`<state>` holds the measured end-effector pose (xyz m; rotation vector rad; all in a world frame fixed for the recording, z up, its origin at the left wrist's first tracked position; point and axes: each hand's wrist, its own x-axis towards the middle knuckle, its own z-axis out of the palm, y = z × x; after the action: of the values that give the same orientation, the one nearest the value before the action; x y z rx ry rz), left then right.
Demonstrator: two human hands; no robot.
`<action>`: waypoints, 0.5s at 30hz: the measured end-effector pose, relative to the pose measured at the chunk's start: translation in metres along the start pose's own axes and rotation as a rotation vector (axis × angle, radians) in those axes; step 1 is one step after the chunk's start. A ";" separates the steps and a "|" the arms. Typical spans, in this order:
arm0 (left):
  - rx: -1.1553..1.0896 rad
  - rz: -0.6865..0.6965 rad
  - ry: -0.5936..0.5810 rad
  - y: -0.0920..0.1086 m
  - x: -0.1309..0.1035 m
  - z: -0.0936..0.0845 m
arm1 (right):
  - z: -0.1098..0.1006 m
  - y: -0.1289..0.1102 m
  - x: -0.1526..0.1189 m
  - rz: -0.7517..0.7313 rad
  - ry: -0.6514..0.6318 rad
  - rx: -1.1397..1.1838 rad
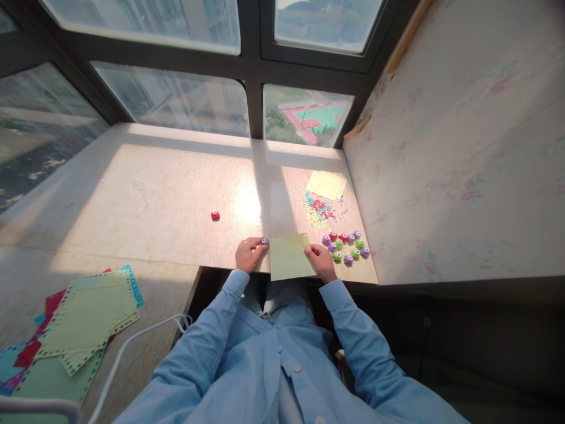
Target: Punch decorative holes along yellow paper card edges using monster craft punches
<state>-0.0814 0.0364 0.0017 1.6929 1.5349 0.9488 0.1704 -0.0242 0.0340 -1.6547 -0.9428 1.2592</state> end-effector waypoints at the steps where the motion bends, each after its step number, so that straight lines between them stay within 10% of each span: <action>1: -0.003 0.004 0.000 0.000 0.000 0.000 | 0.000 0.000 0.000 0.008 0.000 0.015; 15: 0.008 -0.015 -0.011 0.004 -0.002 -0.001 | 0.001 0.004 0.002 0.030 0.004 -0.006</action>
<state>-0.0802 0.0344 0.0057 1.6870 1.5441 0.9253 0.1703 -0.0240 0.0294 -1.6807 -0.9229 1.2737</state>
